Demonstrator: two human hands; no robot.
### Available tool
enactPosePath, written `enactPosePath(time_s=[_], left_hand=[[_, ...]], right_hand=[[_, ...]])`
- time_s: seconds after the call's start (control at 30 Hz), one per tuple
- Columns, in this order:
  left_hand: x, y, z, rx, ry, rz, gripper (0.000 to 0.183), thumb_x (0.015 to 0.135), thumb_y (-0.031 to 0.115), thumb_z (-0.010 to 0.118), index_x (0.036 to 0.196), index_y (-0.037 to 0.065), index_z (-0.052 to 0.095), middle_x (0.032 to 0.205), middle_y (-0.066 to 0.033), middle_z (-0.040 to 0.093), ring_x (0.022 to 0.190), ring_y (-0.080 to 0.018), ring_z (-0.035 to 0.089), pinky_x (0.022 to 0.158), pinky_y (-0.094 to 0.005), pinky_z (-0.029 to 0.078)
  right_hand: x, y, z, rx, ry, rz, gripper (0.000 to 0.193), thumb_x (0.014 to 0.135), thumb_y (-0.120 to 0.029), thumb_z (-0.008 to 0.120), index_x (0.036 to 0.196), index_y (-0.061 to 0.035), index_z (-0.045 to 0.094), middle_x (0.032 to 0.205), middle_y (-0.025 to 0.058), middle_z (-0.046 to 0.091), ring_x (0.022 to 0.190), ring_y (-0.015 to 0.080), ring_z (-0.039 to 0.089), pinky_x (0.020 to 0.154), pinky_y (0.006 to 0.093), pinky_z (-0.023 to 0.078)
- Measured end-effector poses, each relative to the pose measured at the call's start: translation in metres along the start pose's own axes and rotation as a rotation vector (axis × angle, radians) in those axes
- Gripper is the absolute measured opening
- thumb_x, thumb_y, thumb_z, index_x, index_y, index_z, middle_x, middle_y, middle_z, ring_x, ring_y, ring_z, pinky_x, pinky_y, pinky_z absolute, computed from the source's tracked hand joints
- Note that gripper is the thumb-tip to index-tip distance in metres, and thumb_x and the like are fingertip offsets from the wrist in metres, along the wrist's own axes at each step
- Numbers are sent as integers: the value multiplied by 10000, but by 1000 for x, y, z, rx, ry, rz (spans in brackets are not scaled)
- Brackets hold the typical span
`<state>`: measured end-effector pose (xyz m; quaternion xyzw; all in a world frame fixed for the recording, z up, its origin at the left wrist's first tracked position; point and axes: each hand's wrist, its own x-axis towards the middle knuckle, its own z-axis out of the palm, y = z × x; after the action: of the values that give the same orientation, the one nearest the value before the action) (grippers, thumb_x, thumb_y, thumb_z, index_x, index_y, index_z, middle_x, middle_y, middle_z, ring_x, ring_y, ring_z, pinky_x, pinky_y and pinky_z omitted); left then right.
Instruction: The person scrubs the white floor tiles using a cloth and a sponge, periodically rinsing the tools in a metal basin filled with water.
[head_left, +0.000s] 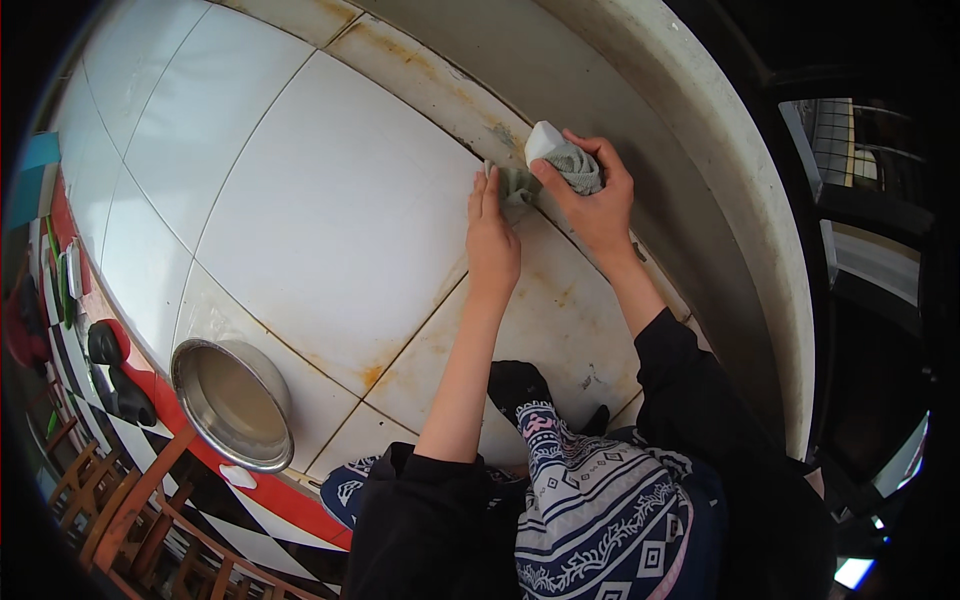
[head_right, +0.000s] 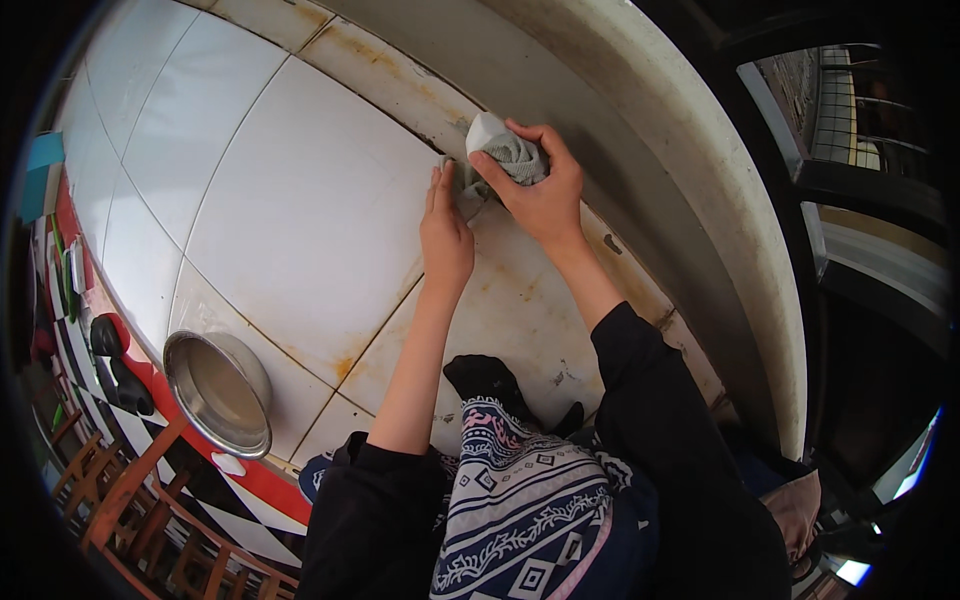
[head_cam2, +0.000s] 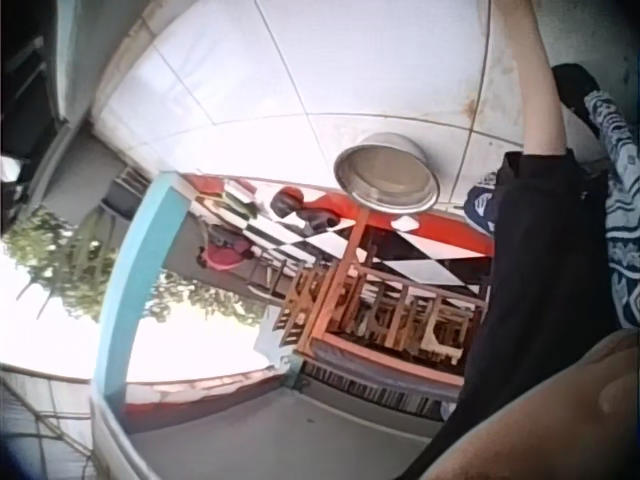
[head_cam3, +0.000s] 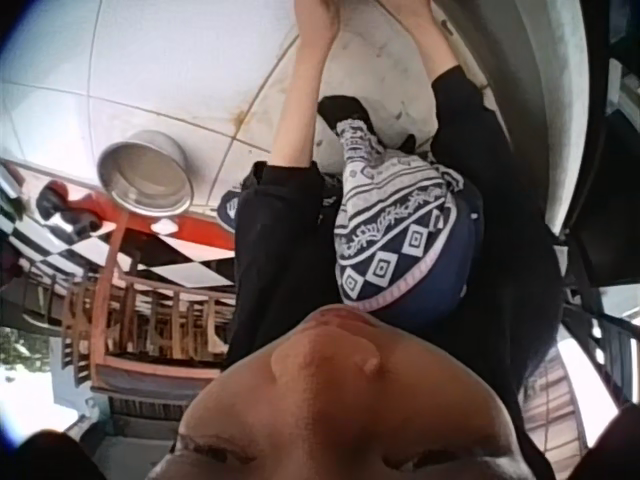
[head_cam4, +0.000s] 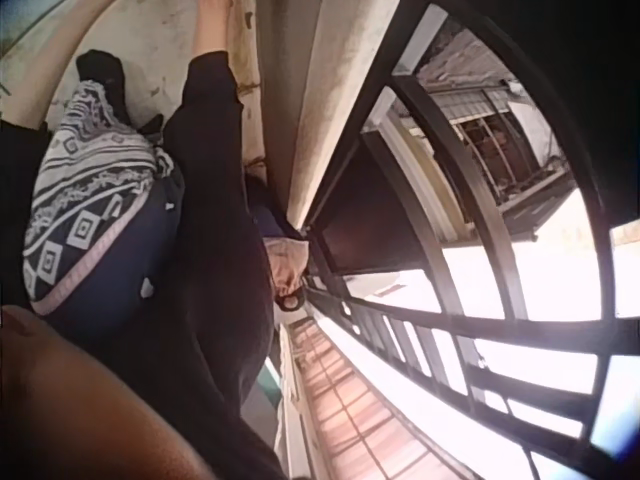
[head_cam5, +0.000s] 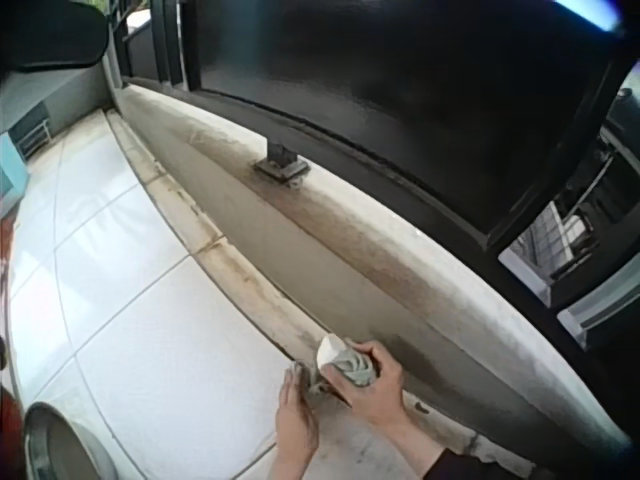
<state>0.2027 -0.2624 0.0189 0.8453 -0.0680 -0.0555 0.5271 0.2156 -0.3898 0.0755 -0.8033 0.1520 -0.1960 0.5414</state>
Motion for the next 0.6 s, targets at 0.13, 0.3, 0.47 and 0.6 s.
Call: enactPosePath(time_s=[0.13,0.3,0.47,0.6], left_hand=[[-18,-14,-42,57,253,-74,499,877,-104,347,1366,-15,385,1418,-224,385,1352,-361,318,1057,-413,338],[-45,-36,-47,357,245,-102,484,935,15,406,1399,-60,290,1466,-279,255,1380,-422,212,1094,-462,258],[-47,-27,-8,600,264,-160,593,937,92,470,1419,-102,183,1501,-315,83,1389,-478,95,1116,-518,169],[-46,-16,26,561,245,-190,610,892,5,460,1427,-90,183,1510,-301,78,1399,-451,120,1122,-502,181]], right_hand=[[-2,-4,-4,-3,12,9,422,695,-223,843,968,5,616,967,95,670,874,121,607,787,268,491],[-6,-4,2,40,-13,23,418,700,-219,840,977,1,616,962,95,669,870,124,611,784,268,494],[-5,-6,9,28,-51,1,426,705,-214,838,987,8,609,959,89,670,876,120,612,782,270,500],[-3,0,10,46,-60,24,422,705,-209,838,984,8,608,962,91,671,877,117,612,778,268,502]])
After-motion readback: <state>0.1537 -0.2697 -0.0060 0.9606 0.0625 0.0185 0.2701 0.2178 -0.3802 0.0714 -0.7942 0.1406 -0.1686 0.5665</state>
